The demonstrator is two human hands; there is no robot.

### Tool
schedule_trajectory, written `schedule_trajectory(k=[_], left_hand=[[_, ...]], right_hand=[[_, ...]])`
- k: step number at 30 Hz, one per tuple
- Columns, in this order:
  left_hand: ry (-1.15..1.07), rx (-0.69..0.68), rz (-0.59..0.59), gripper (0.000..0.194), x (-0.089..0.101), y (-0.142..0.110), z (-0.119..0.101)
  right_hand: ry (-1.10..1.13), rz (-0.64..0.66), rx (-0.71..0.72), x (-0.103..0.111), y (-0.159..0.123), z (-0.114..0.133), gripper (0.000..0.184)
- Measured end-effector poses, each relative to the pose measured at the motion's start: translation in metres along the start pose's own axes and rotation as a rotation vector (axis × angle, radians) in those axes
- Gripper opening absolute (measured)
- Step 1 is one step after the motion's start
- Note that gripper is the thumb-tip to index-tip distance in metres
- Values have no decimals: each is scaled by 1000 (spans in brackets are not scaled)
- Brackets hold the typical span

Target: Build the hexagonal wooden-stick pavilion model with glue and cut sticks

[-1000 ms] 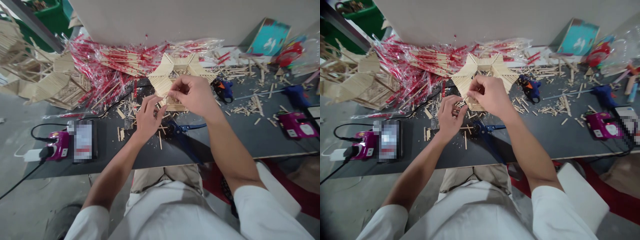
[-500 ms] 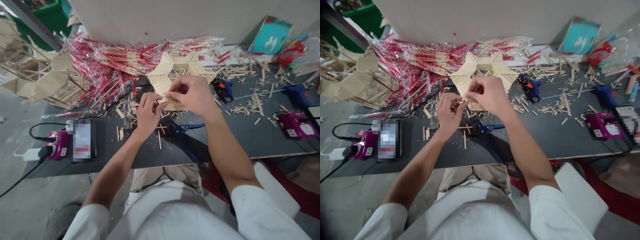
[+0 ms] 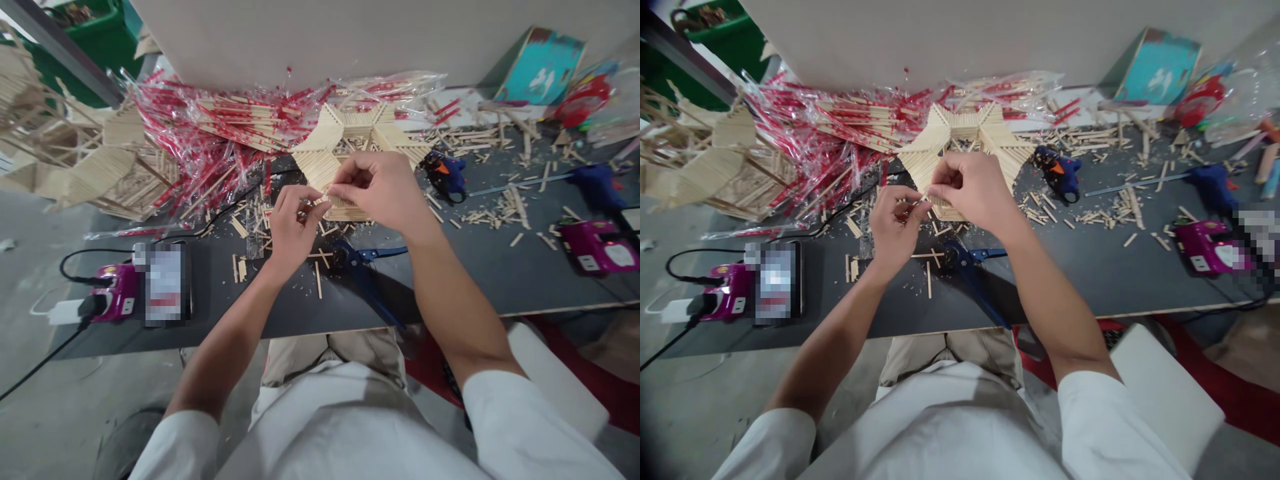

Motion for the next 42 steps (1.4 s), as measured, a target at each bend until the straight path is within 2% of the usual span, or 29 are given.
schedule_trajectory(k=[7,16,19,24,28,31,34,36,40,42], left_hand=[[122,-31,3,26,0,0,-7],[127,-38,16,27,1,-1,-6],[147,-47,6,26,3,-1,-8],[125,-95,-5,22,4,-2,-11],[105,-94,8,20,3,-2,-8],[142,-89,14,24,3,-2,-8],[168,-100,-21,26,7,-2,-11],[172,-105,-42,25,9,-2,-12],[174,-116,-71,23,8,-2,-13],[165,-125,-70,24,6,-4,-12]], right_hand=[[-39,2,7,0,2,1,12],[13,29,-29,2,2,1,14],[92,5,-24,15,-3,5,30],[51,-158,103,64,-11,12,44],[47,-277,143,104,-13,-15,43],[100,-470,178,134,-18,-46,49],[98,-636,196,152,-26,-74,60],[44,-697,180,156,-30,-87,65],[-29,-718,122,159,-31,-104,66],[4,-547,86,148,-21,-113,62]])
Point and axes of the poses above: each hand's wrist, its own y-axis towards the middle knuckle, its own x-axis out of the back of the hand, z = x × y, the point moved 10 cm from there along y, towards the middle knuckle, and after that the axes turned 10 degrees about y, right-handed, at the moved point
